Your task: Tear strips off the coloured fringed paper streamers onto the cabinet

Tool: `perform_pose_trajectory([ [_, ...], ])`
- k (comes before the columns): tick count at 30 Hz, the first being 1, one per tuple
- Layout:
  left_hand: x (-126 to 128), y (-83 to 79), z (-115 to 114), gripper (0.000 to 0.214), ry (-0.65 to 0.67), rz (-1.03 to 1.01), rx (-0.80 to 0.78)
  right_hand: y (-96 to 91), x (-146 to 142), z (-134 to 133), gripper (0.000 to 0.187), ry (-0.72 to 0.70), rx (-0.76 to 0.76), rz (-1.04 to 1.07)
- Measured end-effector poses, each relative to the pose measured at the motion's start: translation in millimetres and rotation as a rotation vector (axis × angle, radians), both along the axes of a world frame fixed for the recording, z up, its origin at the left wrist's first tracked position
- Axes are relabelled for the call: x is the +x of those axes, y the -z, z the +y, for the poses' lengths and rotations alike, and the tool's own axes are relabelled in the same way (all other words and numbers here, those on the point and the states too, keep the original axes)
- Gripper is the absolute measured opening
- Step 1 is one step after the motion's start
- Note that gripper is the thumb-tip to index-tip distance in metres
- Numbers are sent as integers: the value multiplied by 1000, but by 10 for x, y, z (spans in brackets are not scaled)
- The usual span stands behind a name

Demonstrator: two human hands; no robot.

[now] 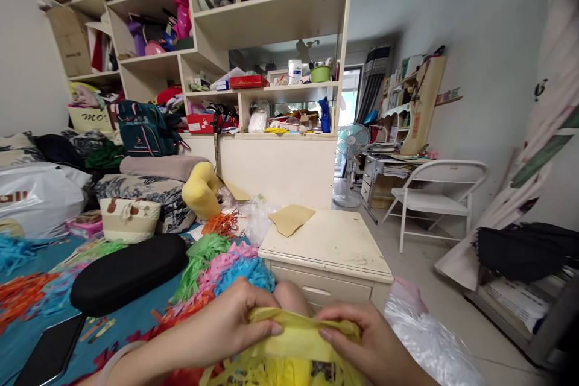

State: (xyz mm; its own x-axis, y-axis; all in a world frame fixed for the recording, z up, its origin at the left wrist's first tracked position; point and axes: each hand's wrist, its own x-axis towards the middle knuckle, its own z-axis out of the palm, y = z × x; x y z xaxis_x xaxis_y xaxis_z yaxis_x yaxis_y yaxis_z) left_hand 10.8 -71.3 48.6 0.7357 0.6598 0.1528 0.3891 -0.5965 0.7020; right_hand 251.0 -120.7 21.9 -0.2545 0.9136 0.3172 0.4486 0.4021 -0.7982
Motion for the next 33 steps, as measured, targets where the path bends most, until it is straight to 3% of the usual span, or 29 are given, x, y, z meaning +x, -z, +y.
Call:
perform_pose_trajectory([
  [4,-98,-23,-139,18,-14,-157,151,22,74,-77,11,-107,46,186],
  [7,-147,8,-182,17,60,-305,243,21,105,-131,7,-198,56,317],
  [11,-133,29,-187,26,248,-467,97,-37,107,-195,20,-274,52,323],
  [16,-101,-3,-184,29,271,-501,-65,-112,94,-226,34,-345,92,273],
  [22,-199,-83,-137,34,284,-367,-96,-149,59,-198,51,-333,4,350],
  [24,-237,-149,-46,25,417,-265,-223,-144,48,-177,49,-327,-44,397],
  [27,-181,-271,116,84,681,-111,-512,-133,37,-142,45,-337,-48,388],
  [28,-122,-307,154,88,697,-79,-554,-130,36,-134,45,-344,-33,363],
  [33,274,-346,166,58,540,99,-433,-114,48,-151,52,-376,15,274],
])
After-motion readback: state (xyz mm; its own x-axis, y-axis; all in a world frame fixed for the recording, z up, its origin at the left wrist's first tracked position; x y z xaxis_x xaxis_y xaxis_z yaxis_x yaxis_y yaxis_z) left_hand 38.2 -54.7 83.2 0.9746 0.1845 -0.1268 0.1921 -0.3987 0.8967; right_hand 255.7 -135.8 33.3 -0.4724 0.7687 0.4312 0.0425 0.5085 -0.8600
